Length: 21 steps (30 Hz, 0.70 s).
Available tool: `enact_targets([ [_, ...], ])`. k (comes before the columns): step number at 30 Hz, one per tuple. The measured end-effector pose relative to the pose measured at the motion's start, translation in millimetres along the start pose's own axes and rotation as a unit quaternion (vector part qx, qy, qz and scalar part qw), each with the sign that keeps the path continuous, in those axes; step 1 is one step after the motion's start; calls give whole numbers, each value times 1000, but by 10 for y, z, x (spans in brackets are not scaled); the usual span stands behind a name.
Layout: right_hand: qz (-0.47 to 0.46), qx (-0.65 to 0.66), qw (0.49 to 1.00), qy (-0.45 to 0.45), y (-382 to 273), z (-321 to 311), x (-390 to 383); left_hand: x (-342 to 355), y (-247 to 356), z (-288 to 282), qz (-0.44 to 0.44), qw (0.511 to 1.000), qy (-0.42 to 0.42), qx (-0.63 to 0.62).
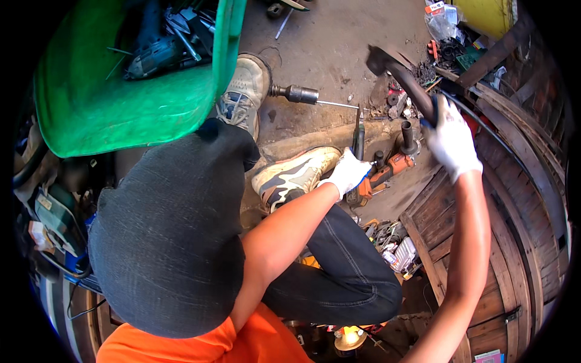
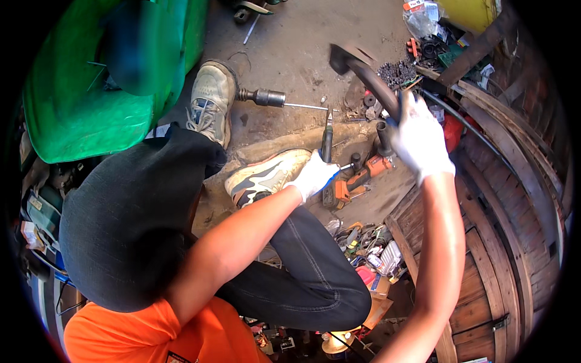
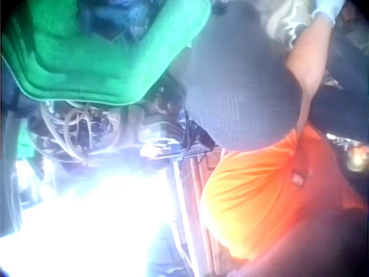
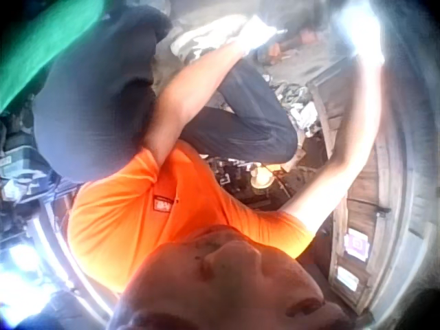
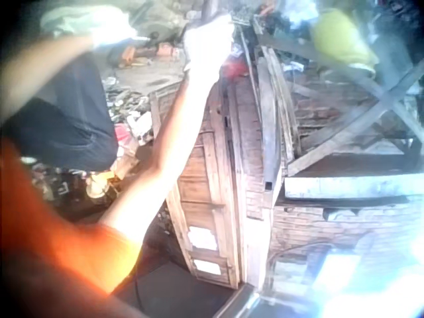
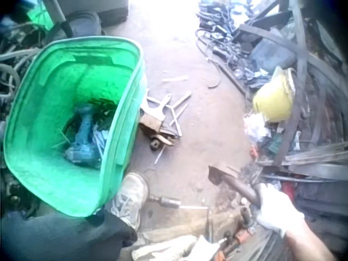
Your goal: The person sits on the floor and uses a hammer and a metal rod to repeatedly strike the interior of a small cylindrical metal part. They also use pliers to manipulate the object and a power drill to work on it.
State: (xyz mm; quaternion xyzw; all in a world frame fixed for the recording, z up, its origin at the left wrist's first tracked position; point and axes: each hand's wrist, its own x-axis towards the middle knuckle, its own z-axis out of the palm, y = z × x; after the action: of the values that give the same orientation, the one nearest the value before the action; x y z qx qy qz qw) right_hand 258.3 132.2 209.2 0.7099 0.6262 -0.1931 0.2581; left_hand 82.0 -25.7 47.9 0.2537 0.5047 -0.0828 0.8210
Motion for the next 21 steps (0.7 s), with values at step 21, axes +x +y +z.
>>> enact_targets([
  [21, -92, -216, 926, -294, -987, 134, 548, -307, -60, -89, -14, 993, -47, 104],
])
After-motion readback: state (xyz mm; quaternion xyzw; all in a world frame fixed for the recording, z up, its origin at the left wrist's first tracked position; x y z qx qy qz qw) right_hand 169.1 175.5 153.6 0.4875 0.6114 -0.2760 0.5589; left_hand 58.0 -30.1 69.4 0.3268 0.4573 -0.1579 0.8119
